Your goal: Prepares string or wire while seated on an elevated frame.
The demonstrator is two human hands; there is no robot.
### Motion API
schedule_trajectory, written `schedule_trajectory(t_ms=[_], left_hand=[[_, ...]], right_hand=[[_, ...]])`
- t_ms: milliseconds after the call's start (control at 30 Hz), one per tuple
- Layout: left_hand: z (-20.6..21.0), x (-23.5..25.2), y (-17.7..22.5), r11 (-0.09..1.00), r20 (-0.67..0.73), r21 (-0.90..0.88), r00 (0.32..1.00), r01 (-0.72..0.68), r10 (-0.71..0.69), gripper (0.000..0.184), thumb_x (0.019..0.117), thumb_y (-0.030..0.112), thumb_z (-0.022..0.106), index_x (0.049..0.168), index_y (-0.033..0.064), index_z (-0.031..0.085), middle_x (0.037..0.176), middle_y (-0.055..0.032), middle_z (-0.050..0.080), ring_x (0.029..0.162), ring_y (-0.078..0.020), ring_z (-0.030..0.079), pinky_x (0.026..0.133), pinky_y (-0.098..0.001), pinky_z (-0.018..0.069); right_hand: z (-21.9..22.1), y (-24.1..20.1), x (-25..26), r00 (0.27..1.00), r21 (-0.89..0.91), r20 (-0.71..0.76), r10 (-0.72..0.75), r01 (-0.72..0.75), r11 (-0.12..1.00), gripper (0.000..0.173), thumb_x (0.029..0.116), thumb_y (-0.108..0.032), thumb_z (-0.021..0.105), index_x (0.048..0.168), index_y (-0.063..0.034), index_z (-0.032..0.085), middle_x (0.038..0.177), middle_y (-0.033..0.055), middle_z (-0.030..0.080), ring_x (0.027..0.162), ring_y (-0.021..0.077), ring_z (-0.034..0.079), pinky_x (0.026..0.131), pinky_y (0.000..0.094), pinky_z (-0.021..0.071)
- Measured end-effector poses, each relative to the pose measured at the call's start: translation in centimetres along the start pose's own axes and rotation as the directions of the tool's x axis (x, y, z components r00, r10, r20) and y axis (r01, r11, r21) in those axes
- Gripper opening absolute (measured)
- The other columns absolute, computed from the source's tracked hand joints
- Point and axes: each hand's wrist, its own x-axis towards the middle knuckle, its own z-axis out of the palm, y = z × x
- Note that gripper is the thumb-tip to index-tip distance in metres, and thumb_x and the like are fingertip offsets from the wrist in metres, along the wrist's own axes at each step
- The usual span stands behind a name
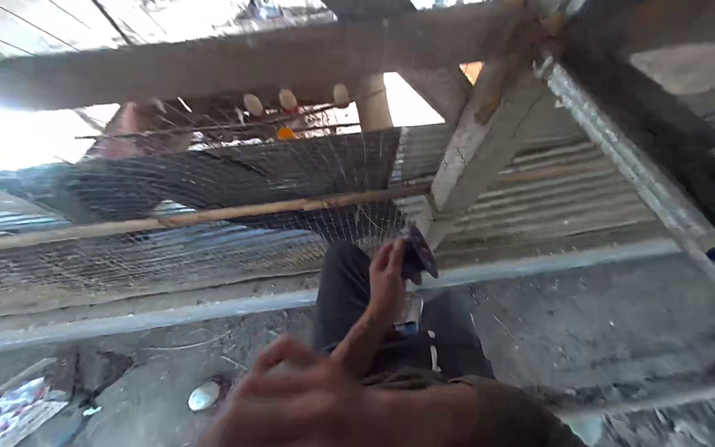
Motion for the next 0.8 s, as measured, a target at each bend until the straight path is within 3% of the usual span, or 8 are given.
schedule_trajectory(t_ms=[100, 133, 200, 267, 367, 500, 600, 800], left_hand=[[-1.8, -0.3, 2.0, 0.997, 0.049, -0.079, 0.999, -0.016, 0.02, 0.038, 0.1067, 0.013, 0.037, 0.135, -0.0059, 0.054, 0.118, -0.0207, 0.07, 0.102, -0.0295, 0.072, 0.091, -0.0461, 0.0603], [-2.4, -0.8, 2.6, 0.998, 0.08, -0.051, 0.996, -0.023, 0.027, 0.042, 0.105, 0.011, 0.036, 0.14, -0.006, 0.051, 0.122, -0.0212, 0.068, 0.105, -0.0289, 0.071, 0.092, -0.0455, 0.0595], [-2.0, -2.2, 4.2, 0.998, 0.083, 0.06, 0.996, -0.033, 0.028, 0.045, 0.1011, 0.008, 0.037, 0.143, -0.0023, 0.051, 0.118, -0.0145, 0.07, 0.101, -0.0196, 0.071, 0.089, -0.0366, 0.0597], [-1.8, -3.0, 4.7, 0.982, 0.108, 0.174, 0.993, -0.072, 0.054, 0.045, 0.1008, 0.006, 0.045, 0.144, -0.0005, 0.053, 0.116, -0.0115, 0.07, 0.099, -0.0156, 0.07, 0.09, -0.0354, 0.0595], [-1.8, -3.7, 4.6, 0.955, 0.179, 0.252, 0.978, -0.154, 0.11, 0.049, 0.1014, 0.004, 0.052, 0.15, 0.0024, 0.049, 0.113, -0.0095, 0.072, 0.096, -0.0134, 0.071, 0.088, -0.0338, 0.0601], [-1.4, -4.4, 5.2, 0.955, 0.216, 0.225, 0.966, -0.192, 0.143, 0.066, 0.1009, 0.002, 0.055, 0.161, 0.0082, 0.029, 0.121, -0.0105, 0.07, 0.1, -0.0151, 0.071, 0.09, -0.0337, 0.0601], [-1.2, -5.0, 5.7, 0.932, 0.206, 0.299, 0.967, -0.207, 0.149, 0.077, 0.0997, 0.003, 0.06, 0.164, 0.0086, 0.018, 0.122, -0.0105, 0.071, 0.1, -0.0155, 0.072, 0.089, -0.033, 0.0613], [-0.7, -5.8, 5.3, 0.911, 0.163, 0.344, 0.97, -0.228, 0.181, 0.087, 0.0954, 0.001, 0.067, 0.164, 0.007, 0.014, 0.127, -0.0141, 0.068, 0.109, -0.0228, 0.072, 0.095, -0.04, 0.0615]], right_hand=[[-5.5, 4.1, -2.5, 0.959, -0.21, -0.282, 0.021, -0.083, 0.974, 0.021, 0.093, -0.022, 0.063, 0.075, -0.0109, 0.066, 0.08, 0.003, 0.07, 0.081, 0.0135, 0.068, 0.081, 0.032, 0.0558], [-7.3, 5.1, -3.3, 0.947, -0.281, -0.319, 0.045, -0.14, 0.949, 0.021, 0.096, -0.02, 0.06, 0.078, -0.0105, 0.064, 0.082, 0.0028, 0.07, 0.084, 0.0123, 0.068, 0.081, 0.0305, 0.0557], [-10.3, 7.0, -4.6, 0.929, -0.402, -0.358, 0.091, -0.241, 0.883, 0.018, 0.0997, -0.021, 0.055, 0.089, -0.0105, 0.065, 0.089, 0.0026, 0.07, 0.091, 0.0105, 0.067, 0.083, 0.0298, 0.0544], [-12.0, 8.4, -5.5, 0.912, -0.467, -0.386, 0.139, -0.323, 0.824, 0.015, 0.0968, -0.019, 0.058, 0.097, -0.0088, 0.069, 0.097, 0.0035, 0.07, 0.097, 0.01, 0.066, 0.086, 0.0287, 0.0548], [-12.6, 9.4, -6.6, 0.903, -0.51, -0.376, 0.206, -0.388, 0.768, 0.015, 0.0925, -0.015, 0.066, 0.102, -0.0062, 0.072, 0.106, 0.0075, 0.066, 0.102, 0.0122, 0.064, 0.085, 0.0263, 0.0564], [-12.2, 9.9, -8.1, 0.903, -0.564, -0.356, 0.243, -0.414, 0.714, 0.014, 0.0922, -0.013, 0.069, 0.102, -0.0048, 0.076, 0.108, 0.012, 0.068, 0.1, 0.0129, 0.067, 0.085, 0.0228, 0.0575], [-11.8, 9.6, -8.8, 0.896, -0.603, -0.371, 0.242, -0.431, 0.671, 0.017, 0.0926, -0.014, 0.071, 0.105, -0.0036, 0.077, 0.107, 0.0137, 0.071, 0.097, 0.0133, 0.069, 0.083, 0.0217, 0.0583], [-11.3, 9.5, -9.3, 0.884, -0.633, -0.372, 0.284, -0.465, 0.619, 0.018, 0.0933, -0.015, 0.07, 0.105, -0.0039, 0.079, 0.11, 0.0148, 0.073, 0.099, 0.0151, 0.07, 0.084, 0.0218, 0.0577]])
